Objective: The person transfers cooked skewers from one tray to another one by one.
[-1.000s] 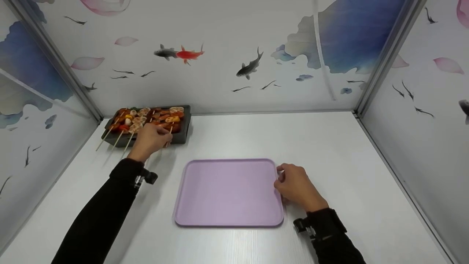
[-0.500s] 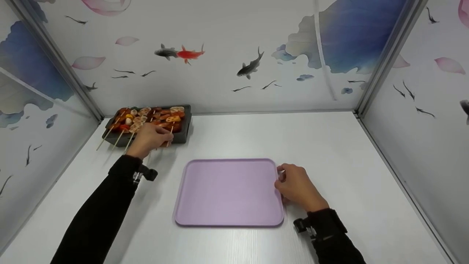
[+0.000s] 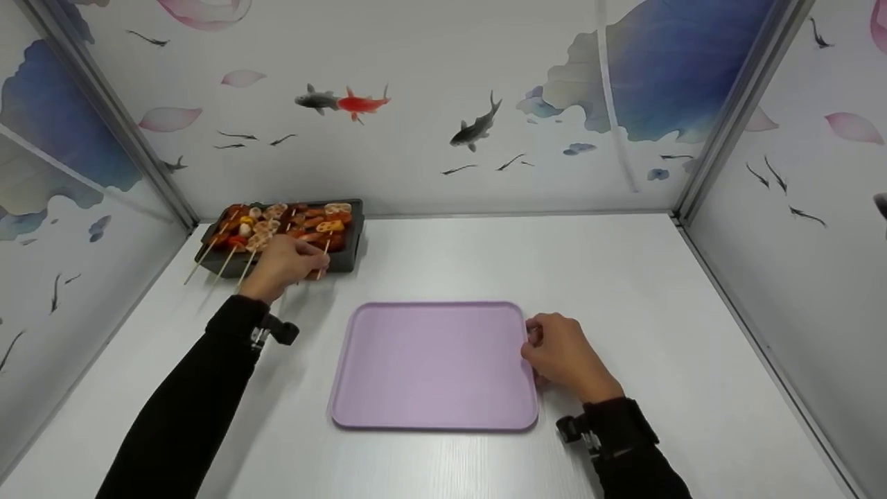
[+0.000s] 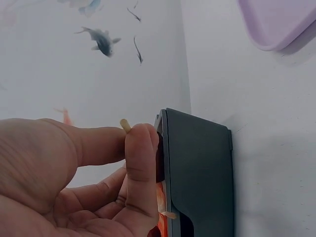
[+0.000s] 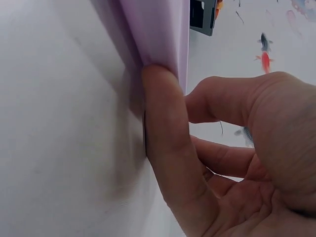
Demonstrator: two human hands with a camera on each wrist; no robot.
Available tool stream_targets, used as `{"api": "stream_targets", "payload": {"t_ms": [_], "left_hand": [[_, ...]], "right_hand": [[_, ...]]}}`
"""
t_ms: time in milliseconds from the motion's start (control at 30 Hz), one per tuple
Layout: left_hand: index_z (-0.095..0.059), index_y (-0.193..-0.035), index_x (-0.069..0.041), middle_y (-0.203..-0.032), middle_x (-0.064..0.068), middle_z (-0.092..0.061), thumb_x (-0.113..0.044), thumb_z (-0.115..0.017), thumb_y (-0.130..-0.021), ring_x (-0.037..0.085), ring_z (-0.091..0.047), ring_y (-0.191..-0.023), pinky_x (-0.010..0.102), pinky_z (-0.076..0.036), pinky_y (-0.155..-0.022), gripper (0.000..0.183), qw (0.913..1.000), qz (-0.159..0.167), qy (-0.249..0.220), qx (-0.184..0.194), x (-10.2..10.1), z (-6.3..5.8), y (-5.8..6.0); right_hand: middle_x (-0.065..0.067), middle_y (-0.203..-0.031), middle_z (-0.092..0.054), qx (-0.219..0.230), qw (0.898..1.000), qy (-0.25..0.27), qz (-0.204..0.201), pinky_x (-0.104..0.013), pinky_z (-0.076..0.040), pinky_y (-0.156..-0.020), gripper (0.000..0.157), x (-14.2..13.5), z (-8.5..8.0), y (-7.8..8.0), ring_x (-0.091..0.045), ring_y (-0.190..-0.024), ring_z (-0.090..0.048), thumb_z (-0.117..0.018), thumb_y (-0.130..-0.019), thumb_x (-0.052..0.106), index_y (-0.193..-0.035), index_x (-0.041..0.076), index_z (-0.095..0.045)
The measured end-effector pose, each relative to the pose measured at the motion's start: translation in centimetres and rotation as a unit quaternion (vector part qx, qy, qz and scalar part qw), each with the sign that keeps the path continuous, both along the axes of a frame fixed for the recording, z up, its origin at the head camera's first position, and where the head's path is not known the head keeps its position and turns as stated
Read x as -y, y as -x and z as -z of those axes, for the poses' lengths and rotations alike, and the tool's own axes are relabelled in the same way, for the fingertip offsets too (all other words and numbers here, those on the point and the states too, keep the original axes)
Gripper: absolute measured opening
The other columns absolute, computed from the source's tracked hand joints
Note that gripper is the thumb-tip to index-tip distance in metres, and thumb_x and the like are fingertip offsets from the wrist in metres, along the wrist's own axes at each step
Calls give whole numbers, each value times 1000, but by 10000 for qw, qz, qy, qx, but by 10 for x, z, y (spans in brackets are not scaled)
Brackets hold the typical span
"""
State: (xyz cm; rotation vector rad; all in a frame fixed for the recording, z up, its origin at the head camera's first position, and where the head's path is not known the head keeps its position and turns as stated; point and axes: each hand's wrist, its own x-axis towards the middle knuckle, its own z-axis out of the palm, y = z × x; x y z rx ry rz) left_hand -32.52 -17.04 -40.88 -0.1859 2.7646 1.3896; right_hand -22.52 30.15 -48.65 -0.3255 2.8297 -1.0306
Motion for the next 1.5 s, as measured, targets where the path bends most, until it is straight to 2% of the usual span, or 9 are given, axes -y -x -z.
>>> {"api": "stream_targets", "payload": {"t_ms": [233,333,500,600,667,833,1100,1367,1500], "left_hand": [[-87,-123,4,-128,23,-85,-12,-77,-111,19,-81,-94,44,-67,-101,23,9995,45,-278,125,0,2,-2],[-87,-123,3,-131,22,-85,-13,-77,-111,22,-81,-98,46,-66,-104,23,9997,58,-190,134,1,0,-3],[-88,-122,3,-133,23,-84,-14,-78,-109,23,-79,-101,37,-62,-94,23,10000,85,-5,39,3,0,-3],[-87,-123,4,-128,23,-86,-12,-78,-109,20,-83,-95,34,-66,-90,23,9997,87,-218,7,4,-1,-4],[-87,-123,4,-127,23,-86,-11,-77,-109,21,-85,-94,36,-69,-93,23,9993,95,-349,-6,4,-1,-6],[-86,-126,4,-123,23,-87,-12,-76,-111,24,-88,-97,46,-70,-102,24,9991,173,-397,-19,2,-1,-12],[-84,-125,3,-119,21,-87,-14,-77,-111,13,-80,-82,28,-65,-80,23,9991,223,-366,-44,-6,-3,-24],[-83,-121,1,-108,16,-85,-12,-75,-112,15,-81,-86,33,-71,-86,18,9977,414,-536,-73,-17,0,-41],[-85,-119,-2,-107,15,-86,-14,-76,-112,17,-82,-87,35,-70,-85,16,9981,482,-380,-103,-25,1,-50]], "right_hand": [[-17,-113,-81,46,10000,24,-15,-26,-57,-66,47,-2,2,-1,-13,-79,-73,-75,-105,10,-145,-13,-70],[-18,-115,-81,82,9999,69,-30,-26,-58,-67,48,-3,3,1,-15,-84,-74,-75,-106,10,-148,-12,-69],[-20,-117,-81,169,9997,153,-44,-27,-60,-66,50,-4,3,2,-17,-86,-77,-76,-107,11,-151,-12,-68],[-22,-118,-81,211,9995,216,3,-29,-61,-64,51,-3,3,1,-17,-86,-78,-76,-108,11,-152,-12,-67],[-22,-118,-81,243,9993,278,51,-29,-62,-63,51,-3,3,1,-17,-85,-78,-76,-108,10,-153,-12,-67],[-22,-118,-81,338,9985,422,120,-32,-64,-59,52,-2,5,1,-17,-81,-79,-76,-108,9,-154,-12,-67],[-20,-117,-78,586,9956,686,269,-36,-66,-56,54,-1,5,3,-17,-76,-78,-74,-106,9,-156,-10,-66],[-20,-115,-79,390,9975,510,286,-35,-64,-56,53,2,6,3,-17,-81,-77,-74,-107,11,-156,-10,-67],[-18,-114,-81,236,9987,346,305,-30,-62,-61,51,2,6,3,-17,-86,-77,-74,-107,12,-154,-9,-70]]}}
